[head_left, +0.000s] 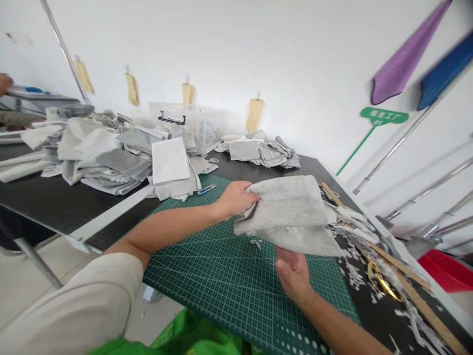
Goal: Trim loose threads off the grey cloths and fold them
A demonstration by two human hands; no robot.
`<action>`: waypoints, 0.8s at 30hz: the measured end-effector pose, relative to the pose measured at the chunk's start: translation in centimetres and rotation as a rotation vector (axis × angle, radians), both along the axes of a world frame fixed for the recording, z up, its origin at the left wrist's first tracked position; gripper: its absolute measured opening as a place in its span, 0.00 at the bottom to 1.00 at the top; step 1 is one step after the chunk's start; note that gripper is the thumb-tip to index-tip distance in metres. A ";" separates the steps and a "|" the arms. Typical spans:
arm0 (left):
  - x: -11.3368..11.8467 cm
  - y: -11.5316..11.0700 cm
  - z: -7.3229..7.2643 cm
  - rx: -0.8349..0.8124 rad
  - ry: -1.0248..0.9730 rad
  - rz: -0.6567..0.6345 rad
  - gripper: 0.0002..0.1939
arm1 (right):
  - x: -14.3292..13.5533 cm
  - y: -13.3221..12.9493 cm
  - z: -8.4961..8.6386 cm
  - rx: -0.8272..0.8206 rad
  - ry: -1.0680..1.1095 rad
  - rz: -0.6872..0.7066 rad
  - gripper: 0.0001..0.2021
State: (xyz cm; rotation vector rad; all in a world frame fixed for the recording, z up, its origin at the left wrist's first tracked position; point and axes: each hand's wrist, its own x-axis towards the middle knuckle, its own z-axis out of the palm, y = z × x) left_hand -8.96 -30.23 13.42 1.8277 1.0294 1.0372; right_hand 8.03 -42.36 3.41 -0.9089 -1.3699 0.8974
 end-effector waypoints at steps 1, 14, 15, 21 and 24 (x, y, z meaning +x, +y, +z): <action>0.1 -0.1 -0.2 -0.010 -0.009 -0.011 0.10 | 0.0 0.2 0.1 -0.016 0.047 -0.036 0.29; 0.3 -1.4 -1.0 0.187 -0.062 -0.047 0.07 | 0.2 -0.2 -1.2 -0.015 0.037 -0.331 0.21; 0.4 -1.0 -1.2 0.125 -0.139 -0.062 0.07 | 0.3 -0.2 -0.9 -0.010 0.074 -0.325 0.20; -0.5 0.1 -0.9 0.226 -0.191 -0.074 0.10 | 0.3 0.4 0.5 -0.072 0.083 -0.183 0.18; -1.4 -0.5 -0.2 0.500 -0.036 -0.143 0.10 | 0.7 0.6 -0.1 -0.092 -0.264 -0.213 0.22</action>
